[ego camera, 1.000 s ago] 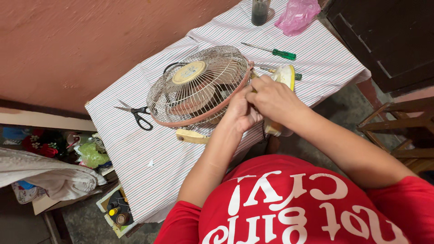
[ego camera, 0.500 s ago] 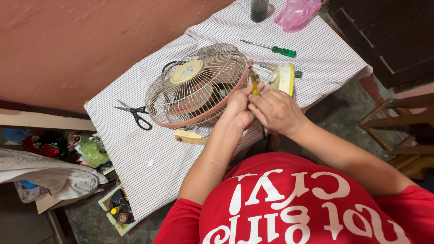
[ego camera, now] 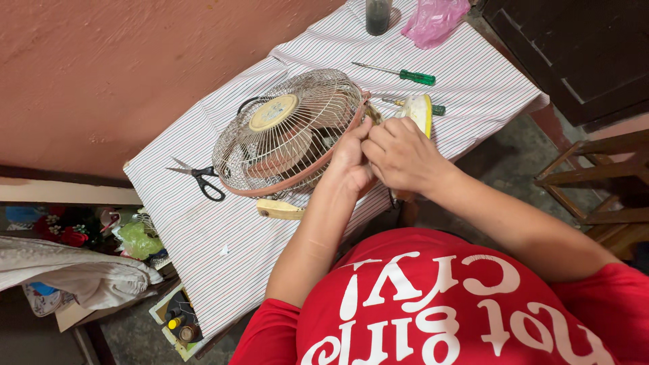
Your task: The person uses a screwdriver to loosen and remove screws from the front cage of a table fan. They then detach the front cage and place it on the table.
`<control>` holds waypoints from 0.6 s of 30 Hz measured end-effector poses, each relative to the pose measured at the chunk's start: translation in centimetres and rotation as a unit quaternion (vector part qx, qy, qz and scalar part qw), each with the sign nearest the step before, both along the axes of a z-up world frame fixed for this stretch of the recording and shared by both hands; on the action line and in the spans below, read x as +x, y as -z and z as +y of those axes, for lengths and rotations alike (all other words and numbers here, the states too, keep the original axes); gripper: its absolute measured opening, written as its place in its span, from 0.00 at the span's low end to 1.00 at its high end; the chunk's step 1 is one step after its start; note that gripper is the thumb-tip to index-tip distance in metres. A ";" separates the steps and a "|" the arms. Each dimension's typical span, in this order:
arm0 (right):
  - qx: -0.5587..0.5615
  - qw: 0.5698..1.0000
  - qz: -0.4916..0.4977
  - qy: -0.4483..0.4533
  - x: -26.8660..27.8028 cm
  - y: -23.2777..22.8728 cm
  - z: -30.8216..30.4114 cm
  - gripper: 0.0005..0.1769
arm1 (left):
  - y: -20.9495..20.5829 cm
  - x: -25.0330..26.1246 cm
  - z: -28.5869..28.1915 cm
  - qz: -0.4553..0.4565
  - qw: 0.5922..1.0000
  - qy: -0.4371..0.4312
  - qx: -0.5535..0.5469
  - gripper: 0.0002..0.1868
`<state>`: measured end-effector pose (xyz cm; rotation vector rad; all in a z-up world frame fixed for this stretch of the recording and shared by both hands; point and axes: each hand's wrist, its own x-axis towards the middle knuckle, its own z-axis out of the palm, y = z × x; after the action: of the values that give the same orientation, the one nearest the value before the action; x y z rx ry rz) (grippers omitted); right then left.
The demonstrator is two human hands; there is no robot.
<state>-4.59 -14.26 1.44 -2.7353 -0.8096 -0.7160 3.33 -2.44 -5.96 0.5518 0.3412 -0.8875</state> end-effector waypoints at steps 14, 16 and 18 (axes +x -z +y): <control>0.080 0.996 -0.033 0.009 -0.5 0.4 -0.2 0.20 | 0.8 0.1 0.4 -0.047 0.999 -0.009 -0.019 0.14; 0.073 0.997 -0.028 -0.006 -0.3 0.1 -0.3 0.19 | 0.8 0.2 0.3 -0.054 0.998 -0.001 -0.043 0.15; 0.069 0.997 -0.022 -0.010 -0.3 0.0 -0.1 0.19 | 0.8 0.2 0.2 -0.025 0.999 0.014 -0.033 0.17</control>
<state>-4.90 -14.39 1.48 -2.5945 -0.7657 -0.7999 3.54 -2.24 -6.73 0.5175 0.2571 -0.9077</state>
